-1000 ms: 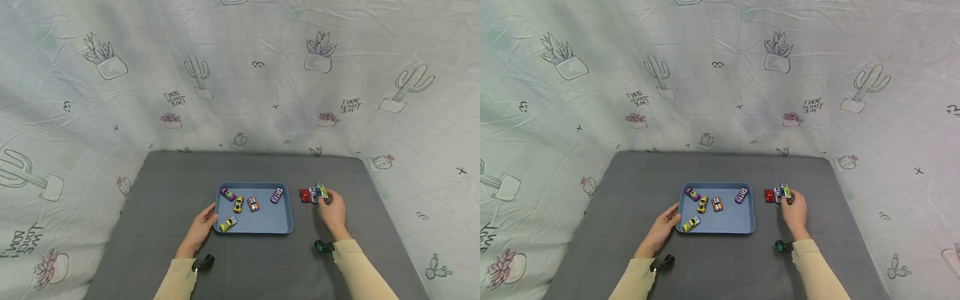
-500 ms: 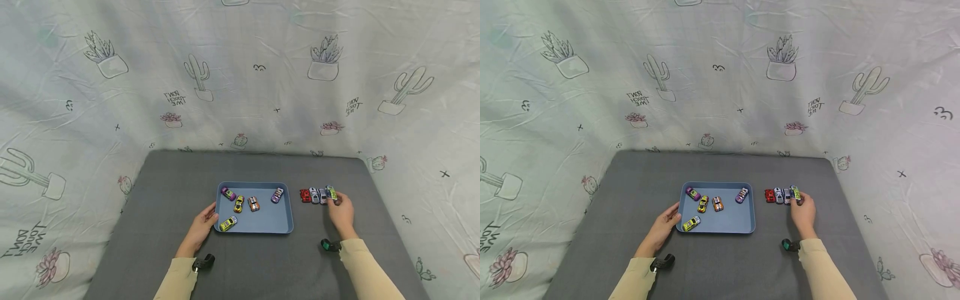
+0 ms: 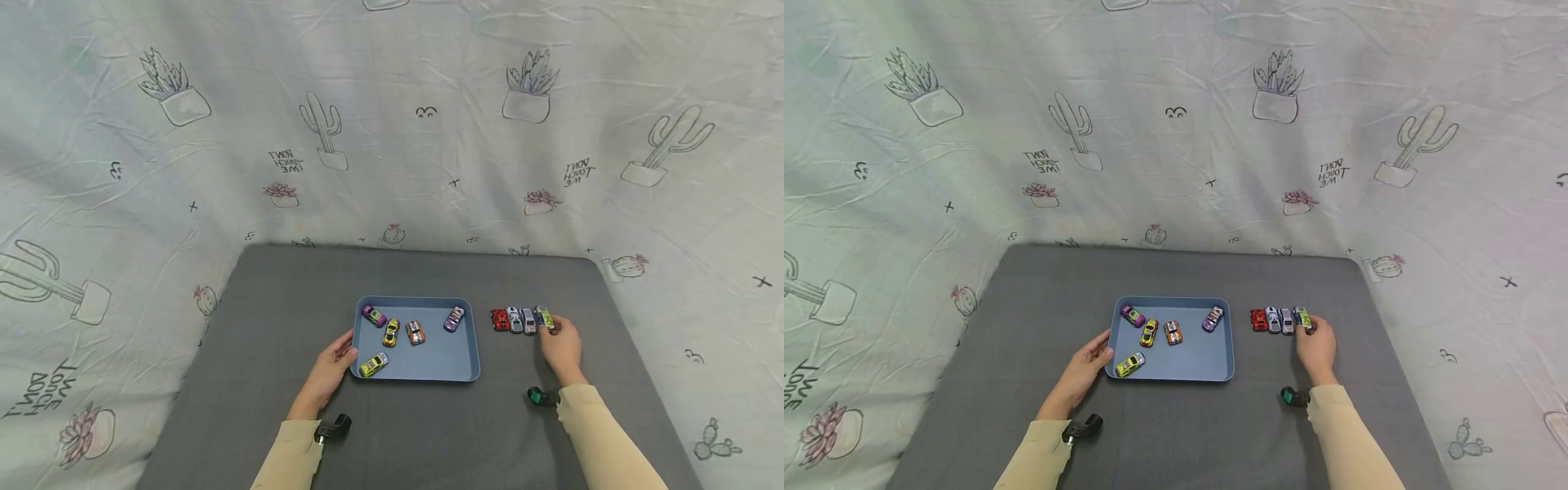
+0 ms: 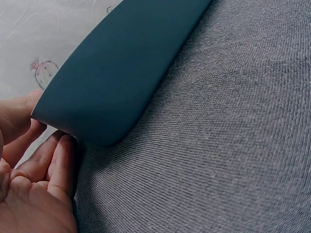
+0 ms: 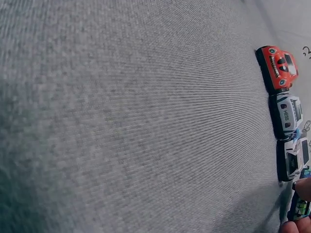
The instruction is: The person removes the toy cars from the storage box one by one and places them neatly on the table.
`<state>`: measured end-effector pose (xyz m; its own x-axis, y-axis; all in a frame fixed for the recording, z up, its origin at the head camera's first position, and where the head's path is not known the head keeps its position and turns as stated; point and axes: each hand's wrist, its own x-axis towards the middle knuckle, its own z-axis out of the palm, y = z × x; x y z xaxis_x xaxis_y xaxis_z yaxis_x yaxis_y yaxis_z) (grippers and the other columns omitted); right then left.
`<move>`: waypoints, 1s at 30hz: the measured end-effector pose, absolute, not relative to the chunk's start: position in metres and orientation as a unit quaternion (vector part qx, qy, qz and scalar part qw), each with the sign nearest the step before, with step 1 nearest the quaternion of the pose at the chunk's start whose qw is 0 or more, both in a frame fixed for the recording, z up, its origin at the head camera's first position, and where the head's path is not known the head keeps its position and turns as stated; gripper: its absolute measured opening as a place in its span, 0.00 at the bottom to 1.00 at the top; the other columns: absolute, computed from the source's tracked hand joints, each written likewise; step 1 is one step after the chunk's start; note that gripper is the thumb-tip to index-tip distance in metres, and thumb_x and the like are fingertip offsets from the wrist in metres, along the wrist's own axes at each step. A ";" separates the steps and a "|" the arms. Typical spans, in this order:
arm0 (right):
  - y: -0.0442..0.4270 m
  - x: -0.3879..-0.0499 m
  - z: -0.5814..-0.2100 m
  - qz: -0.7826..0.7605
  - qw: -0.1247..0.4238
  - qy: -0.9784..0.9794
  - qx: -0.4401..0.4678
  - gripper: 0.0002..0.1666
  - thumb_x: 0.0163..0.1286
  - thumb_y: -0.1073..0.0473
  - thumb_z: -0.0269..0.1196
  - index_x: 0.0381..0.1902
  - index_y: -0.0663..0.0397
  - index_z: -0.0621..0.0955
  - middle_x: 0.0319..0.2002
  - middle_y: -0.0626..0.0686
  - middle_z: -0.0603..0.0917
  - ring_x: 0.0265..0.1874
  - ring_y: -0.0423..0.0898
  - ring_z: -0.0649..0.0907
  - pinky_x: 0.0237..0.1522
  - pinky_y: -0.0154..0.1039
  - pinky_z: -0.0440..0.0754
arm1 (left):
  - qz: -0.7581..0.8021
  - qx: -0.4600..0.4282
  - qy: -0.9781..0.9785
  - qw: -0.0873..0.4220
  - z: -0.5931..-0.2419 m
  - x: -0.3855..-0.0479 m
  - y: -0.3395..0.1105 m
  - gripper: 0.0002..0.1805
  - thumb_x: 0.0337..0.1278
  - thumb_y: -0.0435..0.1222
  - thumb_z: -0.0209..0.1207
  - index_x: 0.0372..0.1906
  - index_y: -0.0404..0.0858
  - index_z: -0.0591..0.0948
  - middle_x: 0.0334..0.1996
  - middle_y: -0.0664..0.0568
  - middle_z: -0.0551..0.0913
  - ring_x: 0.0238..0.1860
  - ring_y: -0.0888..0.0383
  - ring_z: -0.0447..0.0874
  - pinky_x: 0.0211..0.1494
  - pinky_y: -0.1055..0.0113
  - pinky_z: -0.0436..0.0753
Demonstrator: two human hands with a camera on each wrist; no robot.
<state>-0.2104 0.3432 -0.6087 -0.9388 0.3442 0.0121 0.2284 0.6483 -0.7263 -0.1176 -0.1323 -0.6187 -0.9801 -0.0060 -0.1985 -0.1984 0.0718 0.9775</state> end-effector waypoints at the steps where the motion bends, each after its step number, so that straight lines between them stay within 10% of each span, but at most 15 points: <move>1: 0.344 -0.211 -0.609 0.387 0.073 -0.906 -0.159 0.26 0.71 0.61 0.55 0.62 0.73 0.69 0.51 0.70 0.76 0.47 0.61 0.76 0.45 0.54 0.74 | 0.677 -0.070 0.730 0.069 -0.620 -0.118 -0.132 0.29 0.69 0.34 0.55 0.72 0.39 0.64 0.69 0.42 0.66 0.69 0.46 0.62 0.70 0.52 0.62; 30: 0.344 -0.212 -0.615 0.408 0.077 -0.899 -0.142 0.24 0.73 0.60 0.53 0.61 0.72 0.72 0.51 0.71 0.77 0.49 0.62 0.77 0.48 0.56 0.75 | 0.666 -0.066 0.739 0.081 -0.587 -0.109 -0.126 0.29 0.70 0.32 0.53 0.72 0.35 0.62 0.69 0.38 0.65 0.69 0.44 0.62 0.69 0.51 0.63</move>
<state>-0.2123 0.3439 -0.6153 -0.9478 0.3180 0.0228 0.1921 0.6269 -0.7550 -0.1090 -0.1258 -0.5866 -0.9782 0.0093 -0.2077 -0.2056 0.1047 0.9730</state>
